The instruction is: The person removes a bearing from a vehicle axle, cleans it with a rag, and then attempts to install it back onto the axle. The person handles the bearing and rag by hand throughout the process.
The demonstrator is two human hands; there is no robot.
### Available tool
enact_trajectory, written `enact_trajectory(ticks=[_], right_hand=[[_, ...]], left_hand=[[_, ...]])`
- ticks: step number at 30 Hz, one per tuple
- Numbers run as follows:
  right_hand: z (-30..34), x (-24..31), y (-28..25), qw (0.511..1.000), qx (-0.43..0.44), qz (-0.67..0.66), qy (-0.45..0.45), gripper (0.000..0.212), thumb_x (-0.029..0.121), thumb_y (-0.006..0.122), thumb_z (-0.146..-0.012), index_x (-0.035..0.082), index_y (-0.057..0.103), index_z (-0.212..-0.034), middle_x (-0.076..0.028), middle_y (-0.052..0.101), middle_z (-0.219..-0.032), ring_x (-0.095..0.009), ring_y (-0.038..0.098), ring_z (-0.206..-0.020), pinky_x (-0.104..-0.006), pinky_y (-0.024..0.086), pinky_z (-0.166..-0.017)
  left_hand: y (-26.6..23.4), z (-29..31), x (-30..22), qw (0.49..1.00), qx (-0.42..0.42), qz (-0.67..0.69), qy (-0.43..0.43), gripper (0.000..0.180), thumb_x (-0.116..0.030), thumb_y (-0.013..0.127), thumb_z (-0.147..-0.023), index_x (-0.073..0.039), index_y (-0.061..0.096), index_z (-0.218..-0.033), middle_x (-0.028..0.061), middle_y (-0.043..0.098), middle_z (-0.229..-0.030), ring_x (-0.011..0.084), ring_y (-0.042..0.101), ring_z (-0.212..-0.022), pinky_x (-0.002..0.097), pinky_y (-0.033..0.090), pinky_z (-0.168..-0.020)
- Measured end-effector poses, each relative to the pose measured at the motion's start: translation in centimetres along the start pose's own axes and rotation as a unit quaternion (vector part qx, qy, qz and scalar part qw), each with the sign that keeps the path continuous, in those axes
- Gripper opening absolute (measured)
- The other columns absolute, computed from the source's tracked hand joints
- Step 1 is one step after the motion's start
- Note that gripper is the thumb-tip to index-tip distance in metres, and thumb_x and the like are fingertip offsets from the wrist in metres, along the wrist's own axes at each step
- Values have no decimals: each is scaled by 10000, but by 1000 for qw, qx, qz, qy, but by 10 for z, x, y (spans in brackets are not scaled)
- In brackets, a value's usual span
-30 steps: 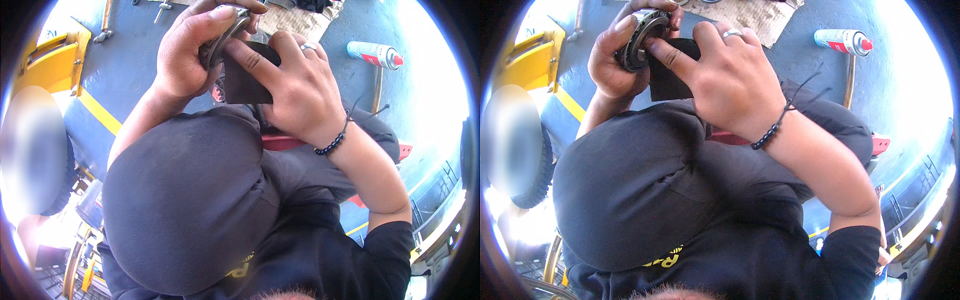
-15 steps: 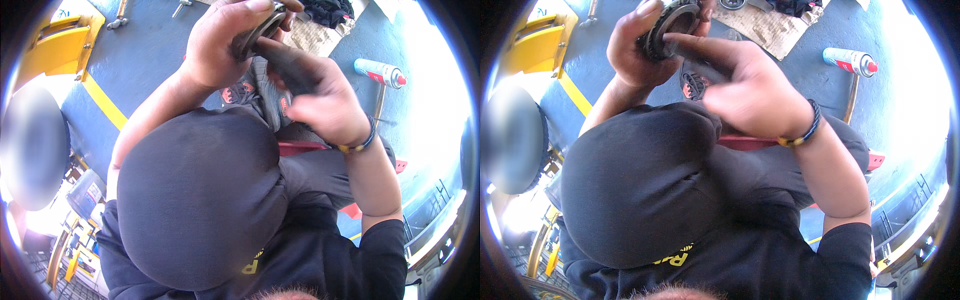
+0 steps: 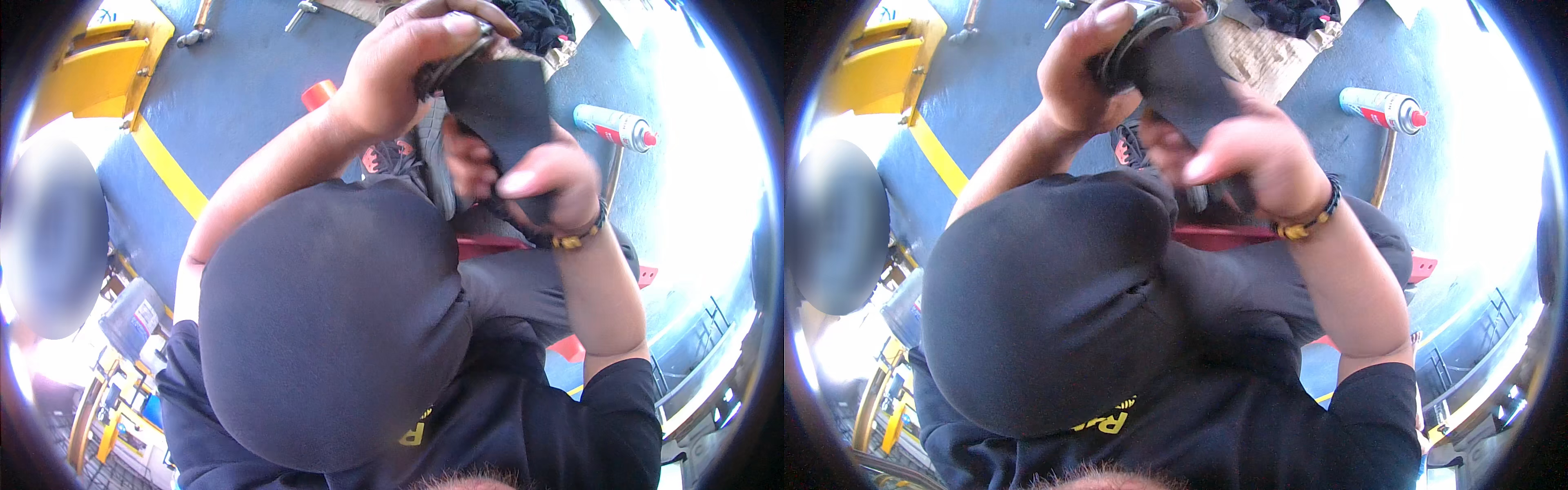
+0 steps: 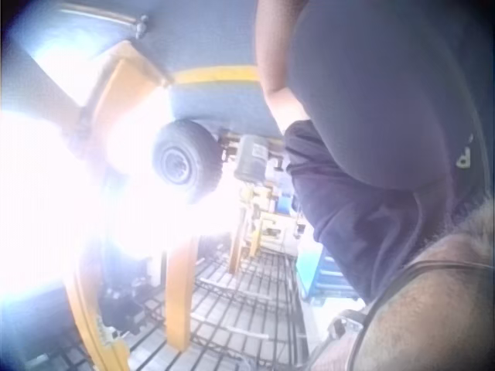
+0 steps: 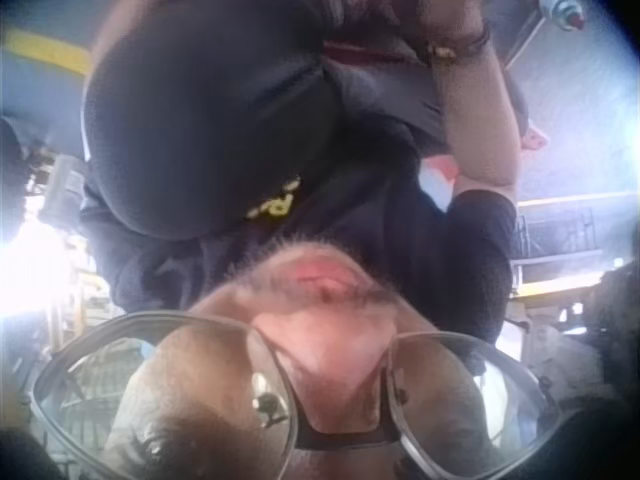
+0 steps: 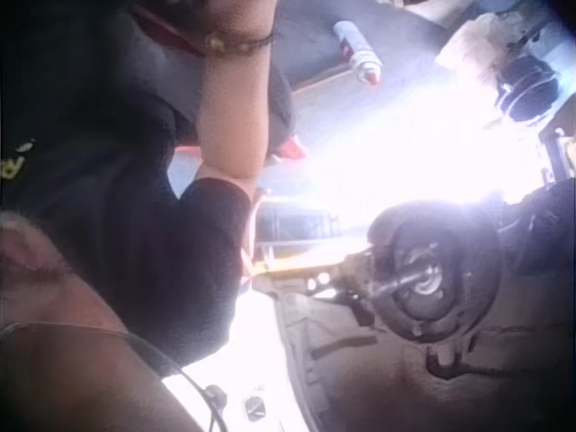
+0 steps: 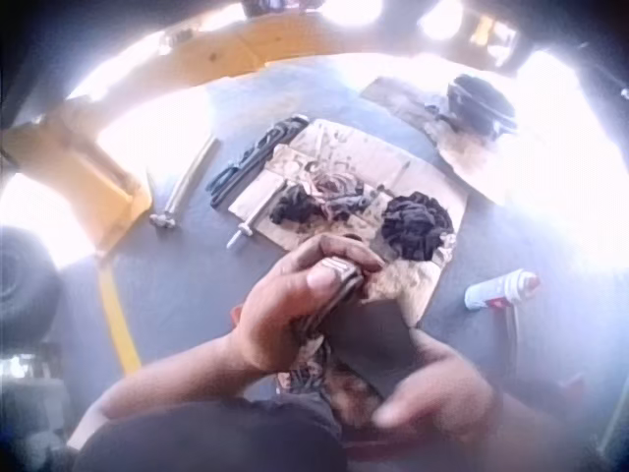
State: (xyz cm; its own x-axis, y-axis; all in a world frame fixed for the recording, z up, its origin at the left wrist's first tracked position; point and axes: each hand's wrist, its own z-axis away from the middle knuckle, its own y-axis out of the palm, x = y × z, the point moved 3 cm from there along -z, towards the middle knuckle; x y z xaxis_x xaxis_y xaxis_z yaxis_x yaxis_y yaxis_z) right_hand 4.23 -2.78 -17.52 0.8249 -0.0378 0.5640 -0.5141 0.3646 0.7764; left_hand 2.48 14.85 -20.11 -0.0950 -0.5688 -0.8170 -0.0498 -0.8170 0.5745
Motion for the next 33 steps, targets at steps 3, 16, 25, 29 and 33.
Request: enact_trajectory(ticks=[3, 16, 25, 29, 33], right_hand=[[-7, 0, 36, 922, 86, -377, -6, 675, 336, 691, -789, -47, 468, -1299, -14, 426, -854, -148, 425, -714, -306, 386, -641], [21, 24, -1, 880, -78, 464, -62, 664, 537, 555, -1010, -38, 596, -1338, -139, 677, -1132, -179, 634, -972, -314, 510, -856], [32, -8, 7, 926, -165, 293, -172, 561, 402, 386, -1104, -68, 565, -1352, -186, 691, -1153, -217, 688, -1031, -322, 539, -891], [30, 11, 8, 935, -165, 282, -141, 333, 163, 492, -1086, -22, 605, -1340, -185, 696, -1141, -222, 708, -985, -328, 564, -862], [21, 17, 14, 893, -150, 389, -171, 303, 180, 536, -1087, -50, 650, -1247, -160, 718, -1065, -195, 707, -936, -320, 571, -848]], left_hand=[[10, -4, -7, 997, 23, -10, 69, 486, -331, 592, -918, 11, 595, -1263, 108, 629, -1196, 194, 587, -1151, 331, 423, -1029], [-11, 1, -1, 972, 36, 224, 60, 497, -317, 571, -895, 1, 576, -1276, 155, 641, -1181, 230, 655, -1025, 324, 512, -918], [-6, 11, -9, 972, -15, 227, 55, 506, -212, 602, -894, 12, 512, -1339, 200, 613, -1206, 313, 671, -1024, 430, 589, -883], [-10, 11, -4, 989, -23, 145, 35, 495, -237, 604, -903, 29, 527, -1314, 199, 623, -1165, 302, 669, -997, 420, 589, -886], [-6, 5, -2, 985, -19, 171, -18, 444, -284, 534, -949, 31, 562, -1260, 193, 648, -1096, 268, 664, -989, 361, 561, -885]])
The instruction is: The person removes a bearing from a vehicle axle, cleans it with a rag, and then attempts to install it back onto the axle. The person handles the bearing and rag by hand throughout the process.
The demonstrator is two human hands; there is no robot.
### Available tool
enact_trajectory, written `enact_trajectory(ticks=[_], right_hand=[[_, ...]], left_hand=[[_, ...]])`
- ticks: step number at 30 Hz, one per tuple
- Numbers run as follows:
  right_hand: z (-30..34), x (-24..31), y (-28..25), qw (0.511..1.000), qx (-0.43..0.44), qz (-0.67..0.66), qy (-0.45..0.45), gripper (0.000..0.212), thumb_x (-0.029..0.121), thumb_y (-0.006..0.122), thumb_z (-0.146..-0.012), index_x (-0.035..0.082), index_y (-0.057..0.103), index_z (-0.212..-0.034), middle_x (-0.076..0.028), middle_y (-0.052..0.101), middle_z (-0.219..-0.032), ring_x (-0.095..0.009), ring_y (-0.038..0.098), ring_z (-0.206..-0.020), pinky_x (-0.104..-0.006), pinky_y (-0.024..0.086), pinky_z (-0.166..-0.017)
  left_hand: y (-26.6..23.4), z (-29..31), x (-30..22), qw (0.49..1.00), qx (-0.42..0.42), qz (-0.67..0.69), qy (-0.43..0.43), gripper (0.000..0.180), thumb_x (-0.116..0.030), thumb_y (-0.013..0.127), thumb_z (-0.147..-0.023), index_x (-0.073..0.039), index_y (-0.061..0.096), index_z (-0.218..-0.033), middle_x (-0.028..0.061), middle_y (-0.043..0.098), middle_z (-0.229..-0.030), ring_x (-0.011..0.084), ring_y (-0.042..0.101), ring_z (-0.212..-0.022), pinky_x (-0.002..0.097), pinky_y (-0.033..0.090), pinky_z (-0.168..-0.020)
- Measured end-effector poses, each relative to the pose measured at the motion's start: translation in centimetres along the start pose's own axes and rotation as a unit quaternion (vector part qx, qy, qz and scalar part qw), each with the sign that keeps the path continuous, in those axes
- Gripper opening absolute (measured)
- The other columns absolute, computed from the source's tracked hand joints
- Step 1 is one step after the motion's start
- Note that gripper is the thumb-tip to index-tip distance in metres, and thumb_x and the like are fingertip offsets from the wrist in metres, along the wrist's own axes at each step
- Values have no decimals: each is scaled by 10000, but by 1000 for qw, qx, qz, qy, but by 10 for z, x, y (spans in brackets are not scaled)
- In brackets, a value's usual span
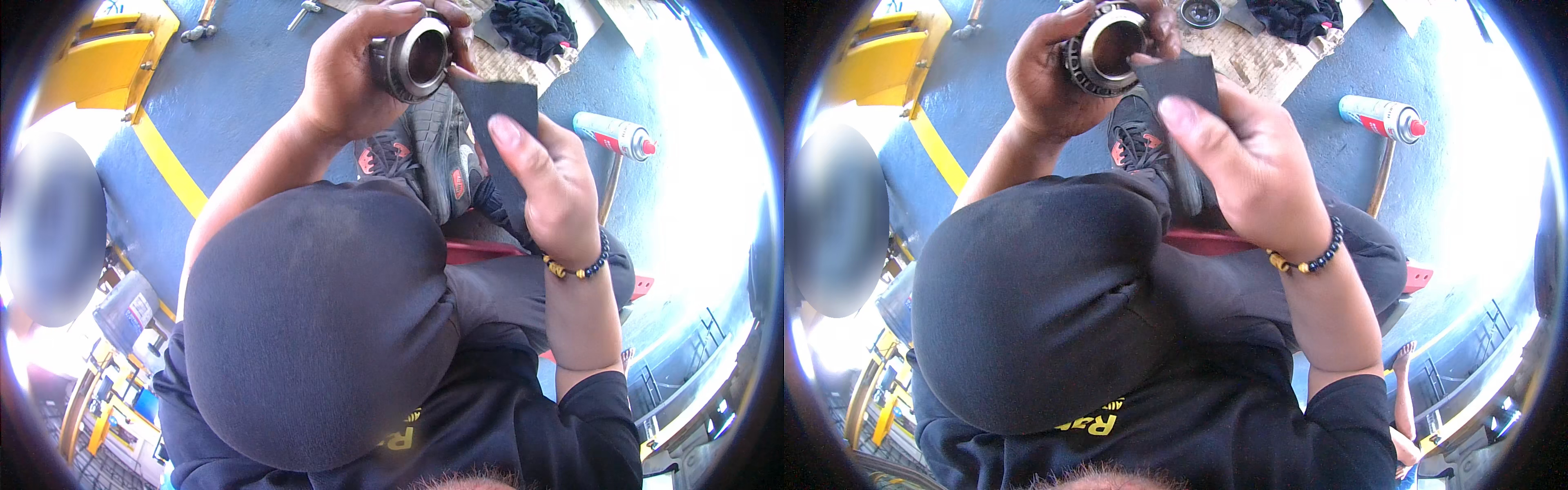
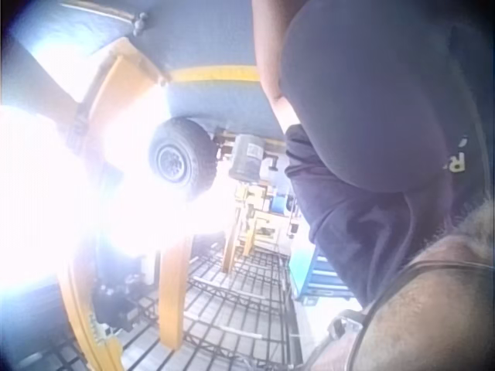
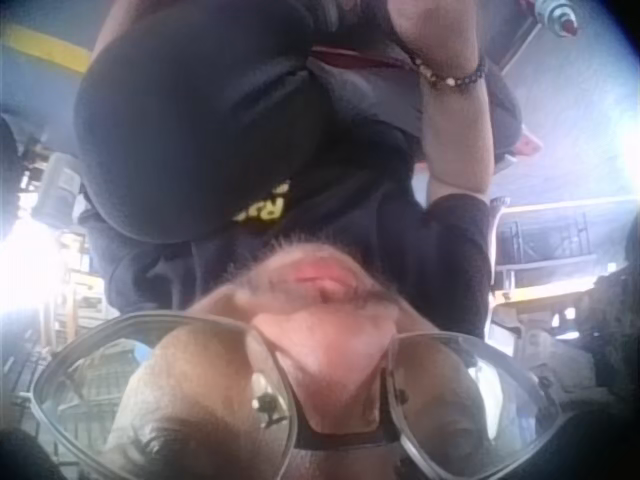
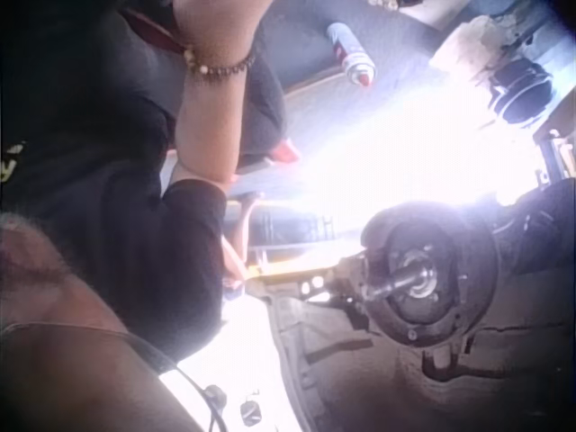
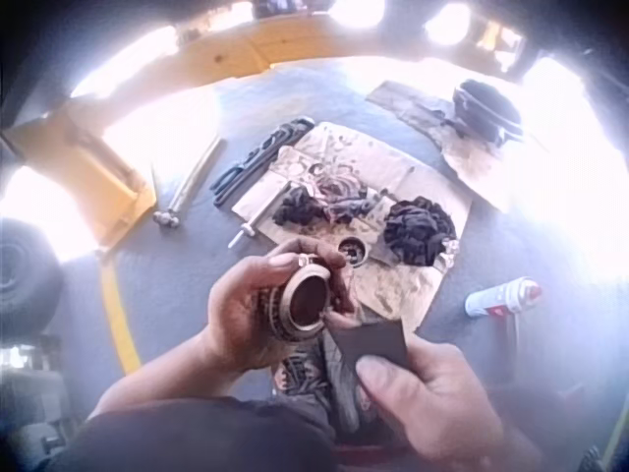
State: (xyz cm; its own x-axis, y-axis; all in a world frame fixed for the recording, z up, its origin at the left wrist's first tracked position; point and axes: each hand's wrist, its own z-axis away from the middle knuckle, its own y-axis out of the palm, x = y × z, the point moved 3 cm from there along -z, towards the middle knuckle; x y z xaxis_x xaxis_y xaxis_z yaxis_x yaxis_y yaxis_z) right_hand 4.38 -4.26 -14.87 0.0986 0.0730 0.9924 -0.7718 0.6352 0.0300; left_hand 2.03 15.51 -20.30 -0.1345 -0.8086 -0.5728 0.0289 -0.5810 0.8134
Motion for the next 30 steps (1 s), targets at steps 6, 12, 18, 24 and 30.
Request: enact_trajectory(ticks=[6, 12, 18, 24, 30], right_hand=[[-13, -25, 14, 885, -30, -391, 251, 426, 354, 539, -1068, -49, 627, -1172, -153, 693, -1000, -162, 657, -846, -294, 523, -712], [-26, -19, 25, 787, 65, -584, 190, 517, 428, 458, -1086, -22, 459, -1339, -99, 503, -1022, -142, 519, -808, -296, 455, -695], [-21, -16, 30, 752, 81, -618, 214, 355, 247, 594, -986, -35, 553, -1198, -111, 562, -1003, -180, 564, -838, -321, 482, -699], [-14, -13, 6, 979, 97, -60, 167, 394, 84, 640, -771, -56, 623, -1139, -58, 644, -957, -104, 585, -816, -287, 487, -747], [-9, -14, 24, 829, 133, -489, 238, 428, 47, 607, -777, -70, 633, -1188, -36, 648, -939, -105, 597, -833, -279, 493, -751]], left_hand=[[-3, 2, 6, 994, -65, -82, -17, 373, -250, 523, -970, -11, 544, -1255, 129, 618, -1124, 205, 630, -1042, 300, 493, -921], [0, 0, 3, 998, 7, -8, -62, 423, -260, 499, -1028, -21, 492, -1377, 115, 631, -1183, 199, 639, -1084, 318, 488, -967], [-13, 0, 7, 997, -5, -59, -40, 300, -241, 492, -1034, -26, 556, -1232, 76, 640, -1040, 145, 608, -1007, 272, 466, -895], [22, 2, -3, 995, -20, -96, -13, 316, -260, 515, -998, 4, 573, -1163, 75, 599, -999, 127, 566, -935, 263, 441, -859], [40, 7, -5, 977, -21, -211, -2, 514, -239, 459, -995, 19, 428, -1439, 78, 611, -1006, 132, 572, -905, 272, 451, -843]])
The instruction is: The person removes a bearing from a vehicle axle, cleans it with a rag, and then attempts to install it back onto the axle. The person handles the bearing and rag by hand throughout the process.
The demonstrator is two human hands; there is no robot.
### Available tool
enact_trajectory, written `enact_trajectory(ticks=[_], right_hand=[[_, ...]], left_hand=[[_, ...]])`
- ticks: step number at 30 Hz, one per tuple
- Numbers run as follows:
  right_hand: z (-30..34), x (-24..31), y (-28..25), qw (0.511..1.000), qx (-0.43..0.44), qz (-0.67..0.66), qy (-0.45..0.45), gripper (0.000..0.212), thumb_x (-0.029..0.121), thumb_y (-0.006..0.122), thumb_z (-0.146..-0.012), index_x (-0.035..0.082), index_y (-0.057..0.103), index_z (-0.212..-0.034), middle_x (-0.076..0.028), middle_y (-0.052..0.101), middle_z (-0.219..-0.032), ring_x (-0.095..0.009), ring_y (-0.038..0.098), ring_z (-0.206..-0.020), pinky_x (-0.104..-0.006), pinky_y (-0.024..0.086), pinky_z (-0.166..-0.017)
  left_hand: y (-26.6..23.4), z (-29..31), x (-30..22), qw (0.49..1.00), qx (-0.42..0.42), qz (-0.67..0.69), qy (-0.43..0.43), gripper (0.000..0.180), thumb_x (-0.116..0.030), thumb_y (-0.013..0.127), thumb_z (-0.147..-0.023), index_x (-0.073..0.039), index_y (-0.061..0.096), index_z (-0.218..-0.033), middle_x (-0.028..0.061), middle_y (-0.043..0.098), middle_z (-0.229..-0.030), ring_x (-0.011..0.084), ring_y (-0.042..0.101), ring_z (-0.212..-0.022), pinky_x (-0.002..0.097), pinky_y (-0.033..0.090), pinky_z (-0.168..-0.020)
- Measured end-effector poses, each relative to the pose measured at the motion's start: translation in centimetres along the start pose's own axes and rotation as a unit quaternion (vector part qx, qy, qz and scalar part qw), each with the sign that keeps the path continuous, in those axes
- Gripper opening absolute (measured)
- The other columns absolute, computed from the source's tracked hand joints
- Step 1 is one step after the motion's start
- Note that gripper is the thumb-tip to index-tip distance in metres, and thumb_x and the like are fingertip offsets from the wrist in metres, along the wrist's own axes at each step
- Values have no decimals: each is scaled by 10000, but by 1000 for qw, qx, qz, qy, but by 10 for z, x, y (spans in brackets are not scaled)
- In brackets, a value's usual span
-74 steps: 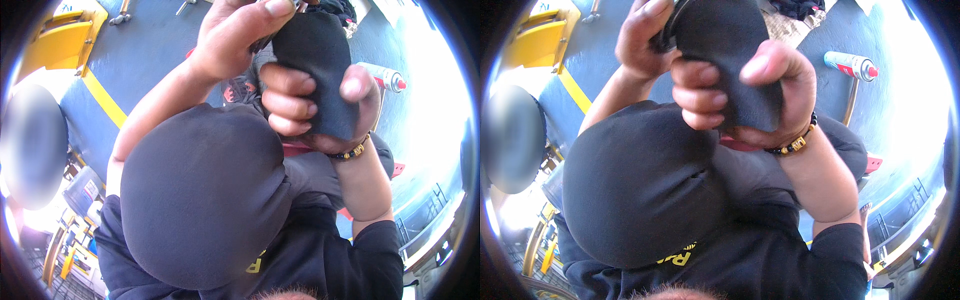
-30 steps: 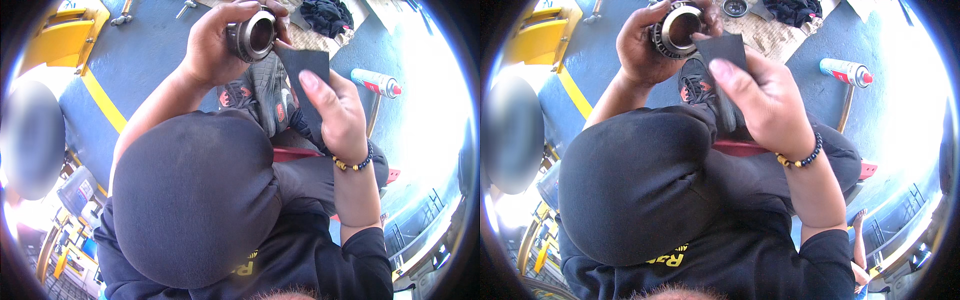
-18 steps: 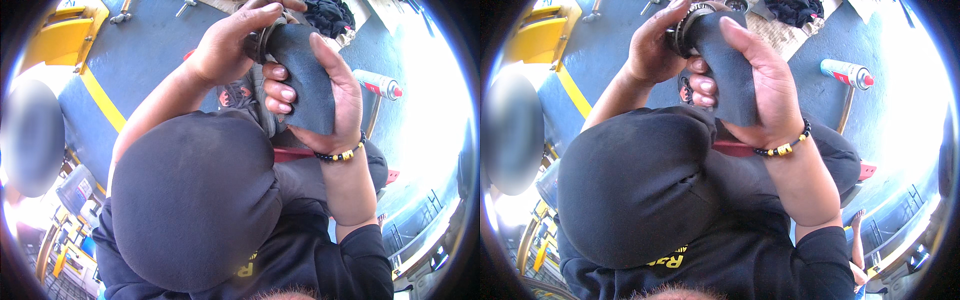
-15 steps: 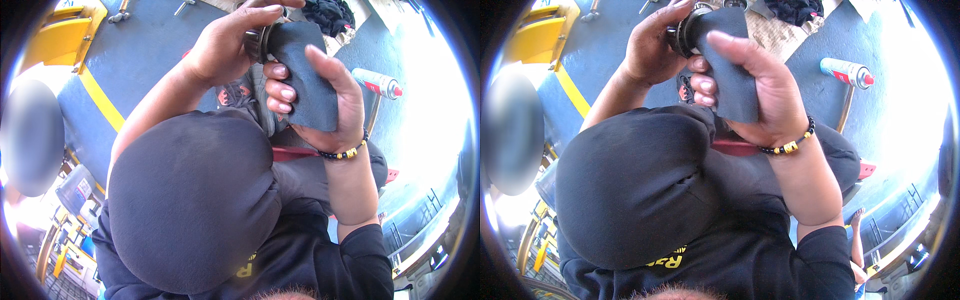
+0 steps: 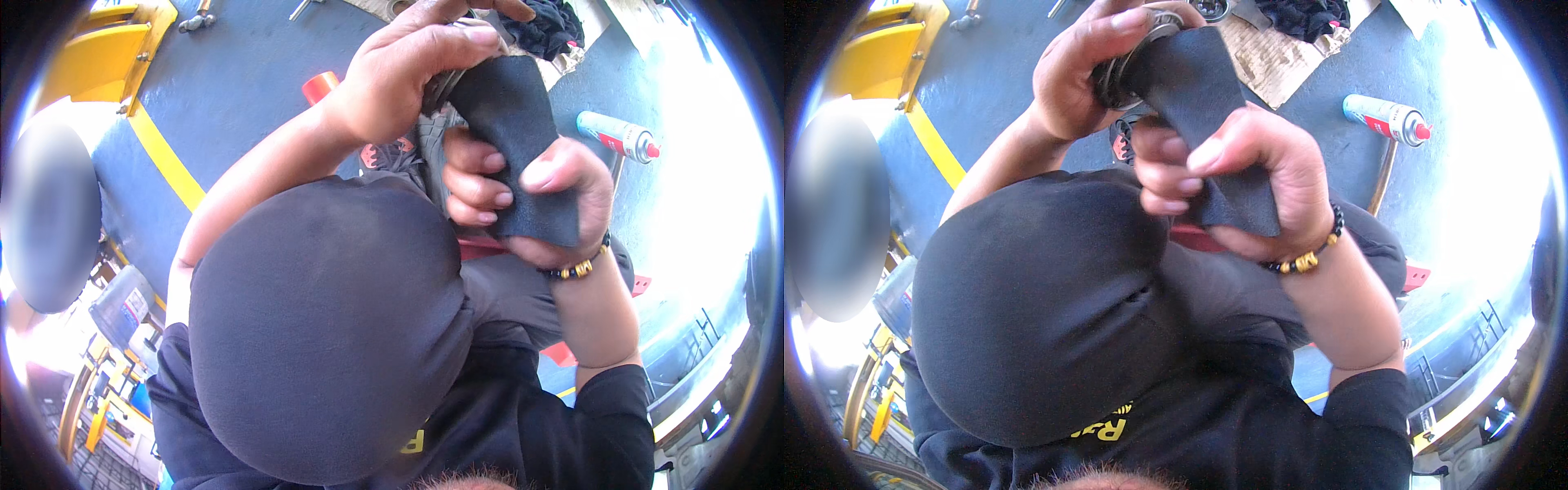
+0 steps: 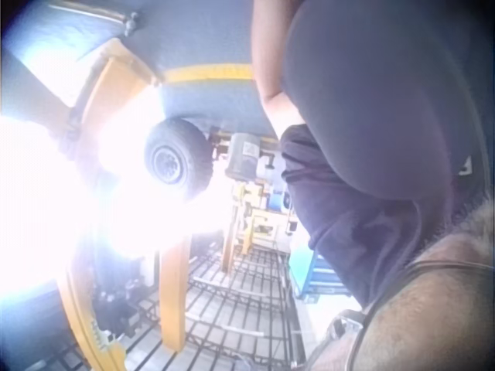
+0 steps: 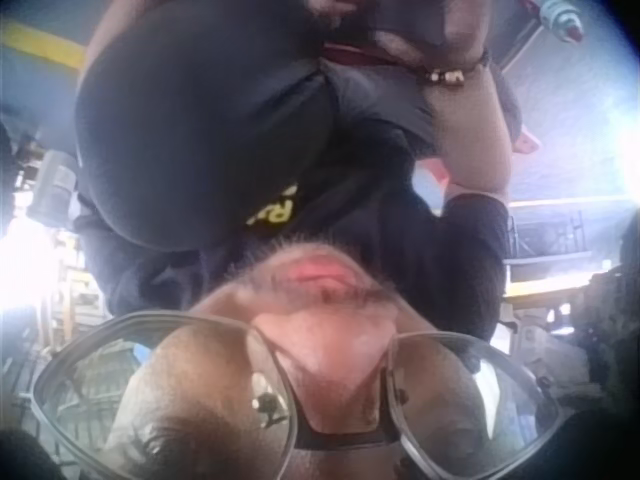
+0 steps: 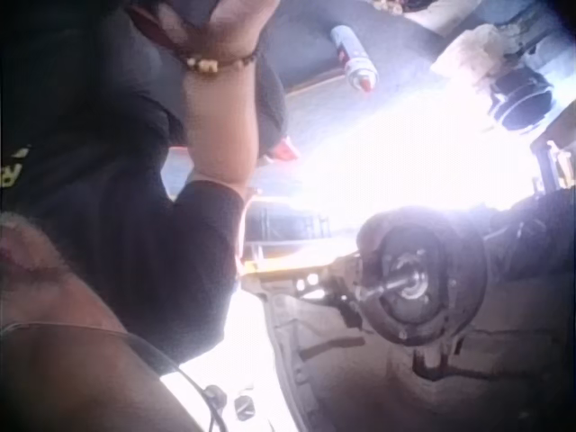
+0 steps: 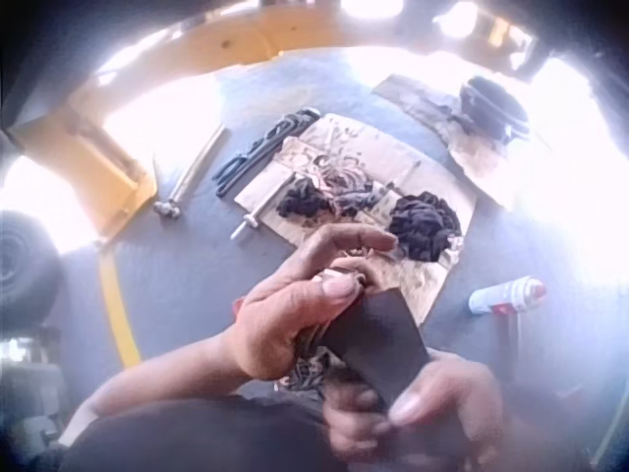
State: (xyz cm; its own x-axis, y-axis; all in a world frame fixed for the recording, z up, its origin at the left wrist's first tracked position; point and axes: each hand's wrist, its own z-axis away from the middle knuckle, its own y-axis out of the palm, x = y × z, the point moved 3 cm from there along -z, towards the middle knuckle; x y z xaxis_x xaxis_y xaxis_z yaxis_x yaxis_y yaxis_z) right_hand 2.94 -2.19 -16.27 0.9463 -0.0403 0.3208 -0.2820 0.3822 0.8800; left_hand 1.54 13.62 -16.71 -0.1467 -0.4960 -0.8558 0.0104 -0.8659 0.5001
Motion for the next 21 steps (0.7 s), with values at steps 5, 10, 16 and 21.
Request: enact_trajectory(ticks=[5, 10, 16, 21], right_hand=[[7, 13, 0, 790, -47, 584, -180, 491, 60, 605, -791, -92, 611, -1258, -79, 650, -962, -207, 661, -873, -359, 536, -833], [13, 18, -15, 949, -44, 311, 14, 490, 46, 608, -770, -71, 624, -1245, -97, 649, -968, -202, 655, -889, -336, 533, -818], [12, 26, 8, 429, -86, 875, -206, 618, 99, 653, -754, 139, 647, -1371, -189, 622, -1149, -379, 666, -948, -443, 538, -842], [10, 22, 2, 517, -77, 820, -231, 622, 125, 678, -763, 164, 645, -1383, -184, 624, -1141, -382, 668, -954, -429, 540, -844]], left_hand=[[0, 8, -8, 998, 50, 3, -28, 603, -177, 553, -987, -23, 354, -1535, 44, 577, -1000, 100, 519, -881, 253, 412, -811], [-12, 7, 9, 994, 105, 6, 19, 611, -188, 580, -990, -37, 359, -1540, 32, 561, -1010, 83, 486, -856, 239, 387, -769], [-12, -5, 13, 992, 100, -61, 35, 530, -129, 556, -973, -36, 423, -1478, 9, 573, -1045, 54, 489, -800, 202, 382, -716], [-17, -3, 17, 998, 65, 11, 7, 504, -121, 542, -968, -34, 436, -1453, 34, 583, -1067, 57, 500, -805, 202, 385, -724]])
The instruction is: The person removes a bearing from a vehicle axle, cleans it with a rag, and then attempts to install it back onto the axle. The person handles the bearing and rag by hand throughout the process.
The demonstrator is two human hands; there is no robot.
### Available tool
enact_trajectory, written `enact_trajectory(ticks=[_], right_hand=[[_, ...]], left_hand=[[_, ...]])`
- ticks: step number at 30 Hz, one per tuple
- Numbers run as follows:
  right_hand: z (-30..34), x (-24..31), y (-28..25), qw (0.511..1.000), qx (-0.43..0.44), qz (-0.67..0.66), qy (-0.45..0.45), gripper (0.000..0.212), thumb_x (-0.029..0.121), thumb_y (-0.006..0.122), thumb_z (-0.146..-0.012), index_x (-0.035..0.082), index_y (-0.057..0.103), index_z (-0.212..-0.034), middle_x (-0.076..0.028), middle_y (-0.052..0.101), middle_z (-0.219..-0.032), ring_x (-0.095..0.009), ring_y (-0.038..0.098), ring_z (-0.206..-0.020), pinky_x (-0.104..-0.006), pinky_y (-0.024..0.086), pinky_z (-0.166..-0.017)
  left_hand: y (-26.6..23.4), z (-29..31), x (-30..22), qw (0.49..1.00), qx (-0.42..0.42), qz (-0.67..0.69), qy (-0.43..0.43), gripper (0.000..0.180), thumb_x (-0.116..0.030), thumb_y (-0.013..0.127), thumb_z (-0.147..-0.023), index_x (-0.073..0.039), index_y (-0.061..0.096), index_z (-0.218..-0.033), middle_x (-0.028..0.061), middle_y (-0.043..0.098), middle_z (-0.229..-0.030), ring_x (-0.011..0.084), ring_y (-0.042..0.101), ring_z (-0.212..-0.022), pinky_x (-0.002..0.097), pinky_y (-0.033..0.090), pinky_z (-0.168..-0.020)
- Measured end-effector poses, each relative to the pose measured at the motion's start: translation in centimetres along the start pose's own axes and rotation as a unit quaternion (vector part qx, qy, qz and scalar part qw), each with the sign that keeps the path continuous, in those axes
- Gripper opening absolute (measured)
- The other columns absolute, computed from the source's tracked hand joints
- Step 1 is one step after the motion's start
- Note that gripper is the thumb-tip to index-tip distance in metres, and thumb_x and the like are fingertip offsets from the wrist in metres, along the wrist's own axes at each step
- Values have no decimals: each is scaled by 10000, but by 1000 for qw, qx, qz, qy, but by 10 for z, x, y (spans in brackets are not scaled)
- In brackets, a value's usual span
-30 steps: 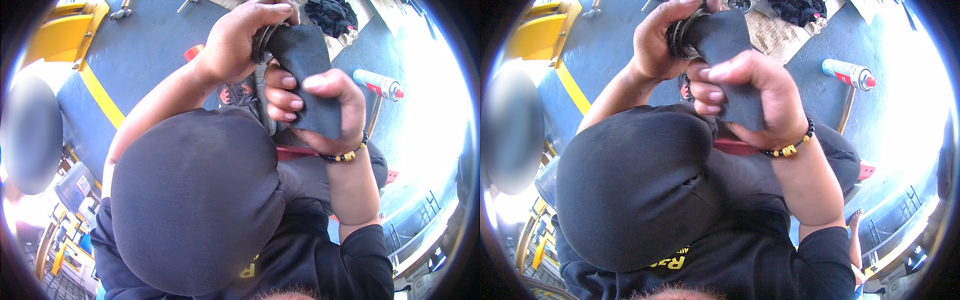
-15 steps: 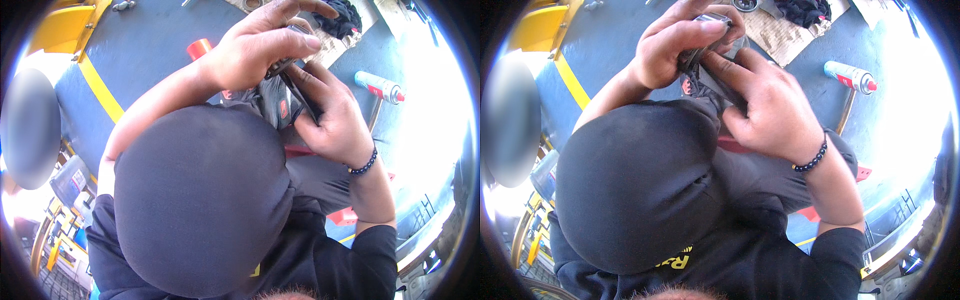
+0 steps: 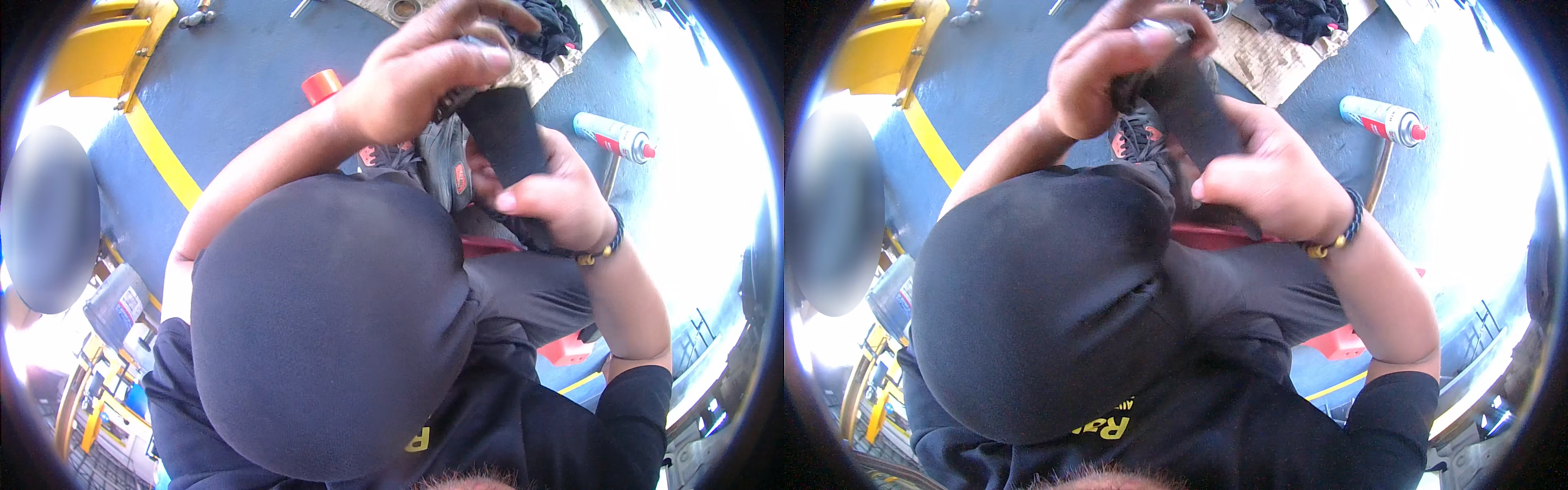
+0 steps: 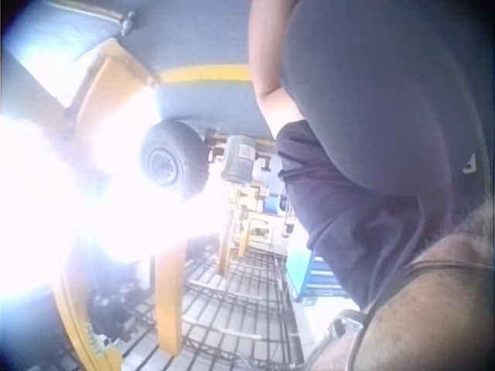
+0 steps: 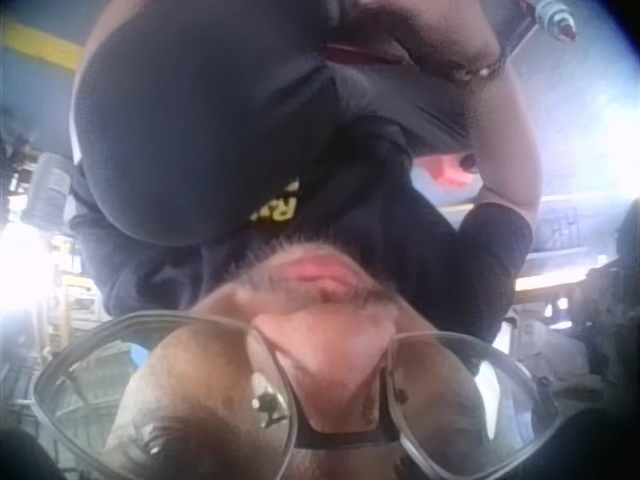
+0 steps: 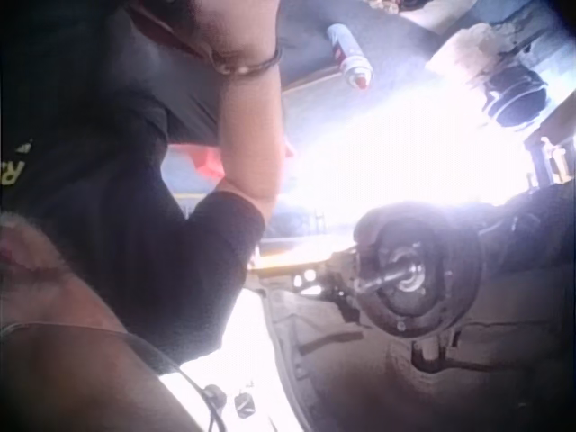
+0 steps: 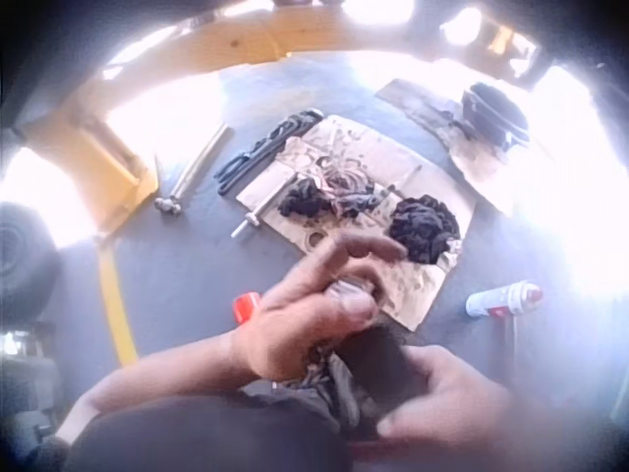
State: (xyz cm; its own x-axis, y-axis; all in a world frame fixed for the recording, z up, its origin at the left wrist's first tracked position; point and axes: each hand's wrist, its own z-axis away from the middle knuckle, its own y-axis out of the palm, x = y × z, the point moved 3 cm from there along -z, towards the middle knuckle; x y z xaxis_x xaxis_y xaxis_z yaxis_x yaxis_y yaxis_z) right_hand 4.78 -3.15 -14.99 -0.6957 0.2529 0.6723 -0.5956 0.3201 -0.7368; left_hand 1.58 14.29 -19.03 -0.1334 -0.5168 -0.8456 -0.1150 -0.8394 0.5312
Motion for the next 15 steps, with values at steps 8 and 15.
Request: enact_trajectory(ticks=[8, 15], right_hand=[[-1, 9, -13, 970, 93, 223, 17, 674, 18, 648, -714, 100, 634, -1383, -192, 610, -1276, -421, 646, -1039, -455, 517, -968], [3, 9, -18, 972, 65, 224, -15, 595, 82, 750, -719, 145, 690, -1307, -112, 607, -1200, -314, 644, -1021, -435, 522, -885]], left_hand=[[13, 5, -18, 999, 21, -19, -20, 532, -143, 552, -952, -25, 434, -1457, 43, 555, -1044, 74, 487, -856, 220, 390, -753], [19, -2, -15, 997, -20, -30, -61, 500, -233, 545, -951, -33, 475, -1403, 41, 543, -1033, 91, 482, -893, 251, 390, -807]])
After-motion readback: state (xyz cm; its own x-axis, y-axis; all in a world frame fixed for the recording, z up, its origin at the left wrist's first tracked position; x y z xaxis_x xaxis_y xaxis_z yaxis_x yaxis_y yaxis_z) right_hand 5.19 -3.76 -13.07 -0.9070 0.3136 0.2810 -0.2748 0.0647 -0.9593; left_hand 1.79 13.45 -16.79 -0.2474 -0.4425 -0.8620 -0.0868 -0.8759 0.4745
